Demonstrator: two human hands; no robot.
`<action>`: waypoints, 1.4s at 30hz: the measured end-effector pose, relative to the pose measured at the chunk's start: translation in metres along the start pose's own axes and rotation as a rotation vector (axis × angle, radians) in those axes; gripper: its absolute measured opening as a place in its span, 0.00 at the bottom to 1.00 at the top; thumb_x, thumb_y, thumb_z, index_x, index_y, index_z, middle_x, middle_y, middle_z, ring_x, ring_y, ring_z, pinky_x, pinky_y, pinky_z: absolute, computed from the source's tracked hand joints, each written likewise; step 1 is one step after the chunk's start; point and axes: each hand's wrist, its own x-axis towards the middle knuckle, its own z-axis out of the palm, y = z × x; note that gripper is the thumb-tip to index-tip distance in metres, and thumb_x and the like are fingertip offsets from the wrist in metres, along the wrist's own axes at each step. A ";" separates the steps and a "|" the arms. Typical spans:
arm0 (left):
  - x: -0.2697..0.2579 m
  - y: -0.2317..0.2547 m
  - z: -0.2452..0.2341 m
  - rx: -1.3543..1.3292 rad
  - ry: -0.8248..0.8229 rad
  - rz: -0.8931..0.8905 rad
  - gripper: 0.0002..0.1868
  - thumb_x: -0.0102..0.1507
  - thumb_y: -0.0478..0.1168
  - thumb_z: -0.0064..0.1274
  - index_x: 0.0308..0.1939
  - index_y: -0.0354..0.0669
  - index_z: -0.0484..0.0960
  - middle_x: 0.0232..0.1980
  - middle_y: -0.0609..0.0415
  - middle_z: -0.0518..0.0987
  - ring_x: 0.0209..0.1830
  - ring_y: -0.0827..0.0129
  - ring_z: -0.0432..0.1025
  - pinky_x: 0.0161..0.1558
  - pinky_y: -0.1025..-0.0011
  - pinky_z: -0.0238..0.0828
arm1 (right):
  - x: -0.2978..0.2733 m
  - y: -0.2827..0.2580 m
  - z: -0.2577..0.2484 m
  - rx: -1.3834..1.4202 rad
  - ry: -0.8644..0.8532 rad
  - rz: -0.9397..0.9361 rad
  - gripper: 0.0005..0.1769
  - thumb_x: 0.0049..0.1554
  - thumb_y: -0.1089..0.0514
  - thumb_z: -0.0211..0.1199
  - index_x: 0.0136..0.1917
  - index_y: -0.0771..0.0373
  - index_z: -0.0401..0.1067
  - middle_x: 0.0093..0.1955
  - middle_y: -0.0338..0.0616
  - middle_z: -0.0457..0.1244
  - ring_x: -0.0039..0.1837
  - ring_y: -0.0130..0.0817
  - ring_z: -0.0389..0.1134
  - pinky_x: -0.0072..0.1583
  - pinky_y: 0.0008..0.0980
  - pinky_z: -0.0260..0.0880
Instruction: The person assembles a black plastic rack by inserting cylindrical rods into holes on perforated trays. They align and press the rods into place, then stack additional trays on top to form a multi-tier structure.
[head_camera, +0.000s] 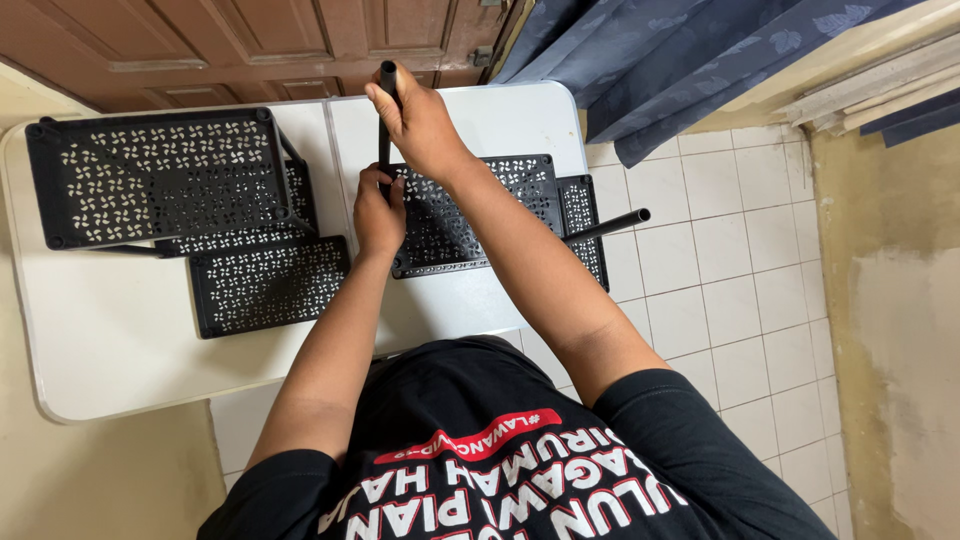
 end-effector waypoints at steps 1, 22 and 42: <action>-0.001 0.000 0.000 0.003 -0.001 -0.007 0.13 0.69 0.42 0.55 0.47 0.40 0.68 0.61 0.43 0.79 0.51 0.46 0.77 0.51 0.54 0.74 | -0.001 0.000 0.000 -0.001 0.005 -0.008 0.16 0.68 0.44 0.53 0.50 0.60 0.63 0.31 0.41 0.61 0.33 0.34 0.64 0.39 0.36 0.65; -0.002 -0.001 0.000 -0.019 0.033 0.022 0.13 0.68 0.41 0.56 0.47 0.40 0.68 0.62 0.42 0.78 0.52 0.44 0.76 0.52 0.53 0.73 | -0.003 0.000 0.001 -0.003 0.032 -0.050 0.16 0.68 0.45 0.54 0.50 0.60 0.63 0.32 0.44 0.62 0.35 0.36 0.64 0.40 0.37 0.65; 0.002 0.002 0.000 -0.064 0.048 0.021 0.14 0.67 0.41 0.58 0.45 0.39 0.69 0.57 0.42 0.81 0.47 0.46 0.77 0.49 0.55 0.73 | 0.006 0.006 0.001 0.007 0.007 -0.042 0.17 0.68 0.44 0.53 0.50 0.60 0.64 0.33 0.42 0.62 0.36 0.36 0.64 0.42 0.36 0.66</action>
